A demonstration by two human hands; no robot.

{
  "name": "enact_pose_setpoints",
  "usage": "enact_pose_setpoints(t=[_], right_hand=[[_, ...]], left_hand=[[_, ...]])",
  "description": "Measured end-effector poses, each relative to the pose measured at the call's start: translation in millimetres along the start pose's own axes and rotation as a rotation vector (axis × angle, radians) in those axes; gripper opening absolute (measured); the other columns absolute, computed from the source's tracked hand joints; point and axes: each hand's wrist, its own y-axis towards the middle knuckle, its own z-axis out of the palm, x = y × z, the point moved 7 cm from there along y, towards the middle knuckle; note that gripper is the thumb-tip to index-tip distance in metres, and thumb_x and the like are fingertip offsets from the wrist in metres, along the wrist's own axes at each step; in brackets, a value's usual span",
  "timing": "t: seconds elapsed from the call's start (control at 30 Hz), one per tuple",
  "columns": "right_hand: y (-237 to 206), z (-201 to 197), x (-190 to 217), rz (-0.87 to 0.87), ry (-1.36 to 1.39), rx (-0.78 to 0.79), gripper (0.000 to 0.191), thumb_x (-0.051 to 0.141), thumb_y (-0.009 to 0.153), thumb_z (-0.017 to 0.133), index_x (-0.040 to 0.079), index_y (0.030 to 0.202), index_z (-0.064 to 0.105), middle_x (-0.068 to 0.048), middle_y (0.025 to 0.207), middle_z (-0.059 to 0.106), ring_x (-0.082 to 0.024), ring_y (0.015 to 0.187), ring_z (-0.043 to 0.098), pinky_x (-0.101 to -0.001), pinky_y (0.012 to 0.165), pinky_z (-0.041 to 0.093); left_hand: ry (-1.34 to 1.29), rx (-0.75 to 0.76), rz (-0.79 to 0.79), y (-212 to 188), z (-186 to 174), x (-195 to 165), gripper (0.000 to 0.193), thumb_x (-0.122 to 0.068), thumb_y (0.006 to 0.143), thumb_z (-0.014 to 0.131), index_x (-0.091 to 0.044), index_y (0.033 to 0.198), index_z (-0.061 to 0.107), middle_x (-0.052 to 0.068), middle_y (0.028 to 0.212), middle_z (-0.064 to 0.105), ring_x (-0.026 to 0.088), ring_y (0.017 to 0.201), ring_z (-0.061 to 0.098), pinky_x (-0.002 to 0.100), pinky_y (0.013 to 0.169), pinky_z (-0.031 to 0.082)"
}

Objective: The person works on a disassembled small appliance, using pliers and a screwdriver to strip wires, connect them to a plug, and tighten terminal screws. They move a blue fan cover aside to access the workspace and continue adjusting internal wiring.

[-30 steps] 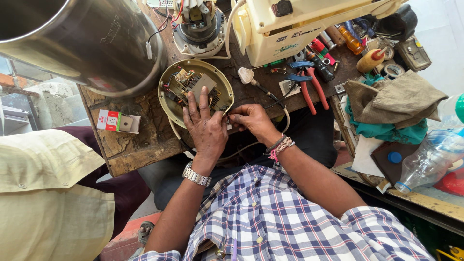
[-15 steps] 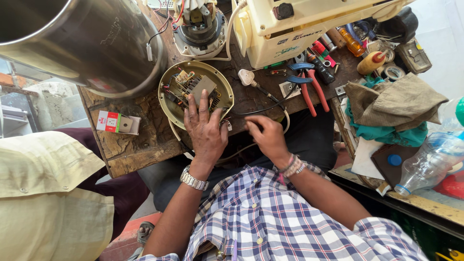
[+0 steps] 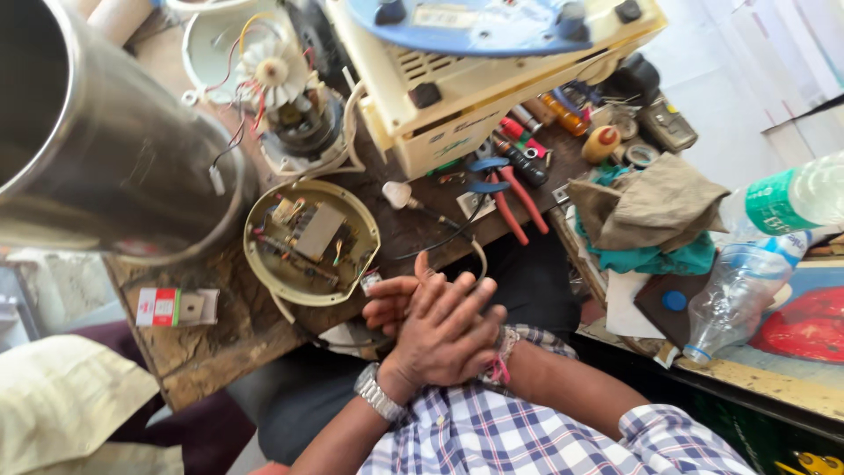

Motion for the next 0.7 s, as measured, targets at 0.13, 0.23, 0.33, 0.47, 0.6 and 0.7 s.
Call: enact_pose_setpoints(t=[0.13,0.23,0.33,0.47,0.6,0.7], right_hand=[[-4.8,10.5,43.2,-0.008,0.372,-0.259,0.088,0.073,0.082,0.048,0.003,0.134,0.057,-0.018,0.135,0.064,-0.028,0.127,0.062,-0.0395,0.109,0.05],[-22.7,-1.6,109.2,-0.295,-0.318,-0.251,0.053,0.046,0.101,0.065,0.001,0.13,0.064,-0.016,0.144,0.062,-0.025,0.131,0.064,-0.0437,0.111,0.053],[-44.9,-46.1,152.3,-0.162,-1.627,-0.825,0.029,0.027,0.092,0.074,0.007,0.112,0.076,-0.011,0.105,0.077,-0.024,0.088,0.076,-0.0354,0.079,0.06],[-47.9,-99.0,158.5,0.028,-1.929,-0.9,0.024,0.023,0.09,0.075,0.008,0.108,0.075,-0.009,0.092,0.072,-0.03,0.076,0.07,-0.0417,0.071,0.054],[-45.6,-117.5,139.7,-0.052,-2.014,-0.896,0.023,0.025,0.089,0.076,0.011,0.107,0.076,-0.006,0.09,0.067,-0.03,0.083,0.068,-0.0421,0.071,0.054],[-32.9,-126.6,139.5,-0.065,-2.064,-0.892,0.02,0.027,0.086,0.079,0.012,0.099,0.076,-0.007,0.092,0.065,-0.03,0.088,0.067,-0.0429,0.075,0.054]], left_hand=[[0.129,-0.173,-0.002,1.2,-13.3,33.4,0.061,-0.063,0.101,0.047,-0.019,0.139,0.066,0.017,0.164,0.035,0.041,0.155,0.021,0.057,0.125,0.002],[0.403,-0.187,-0.268,-18.8,-30.0,62.0,0.049,-0.049,0.106,0.06,-0.016,0.142,0.062,0.015,0.167,0.033,0.04,0.158,0.019,0.062,0.13,0.004],[0.452,-0.207,-0.514,-32.8,-46.9,99.7,0.055,-0.045,0.106,0.065,-0.009,0.148,0.054,0.019,0.167,0.034,0.044,0.159,0.016,0.061,0.13,0.006],[0.442,-0.205,-0.664,-35.8,-50.0,125.9,0.07,-0.049,0.098,0.067,-0.002,0.147,0.05,0.021,0.165,0.035,0.048,0.156,0.015,0.064,0.126,0.01],[0.444,-0.178,-0.646,-32.8,-46.5,123.7,0.071,-0.05,0.095,0.071,-0.002,0.145,0.053,0.02,0.162,0.039,0.047,0.156,0.018,0.064,0.126,0.017],[0.451,-0.199,-0.653,-31.0,-49.4,126.1,0.069,-0.048,0.094,0.072,-0.003,0.143,0.054,0.021,0.161,0.04,0.048,0.156,0.019,0.064,0.125,0.019]])
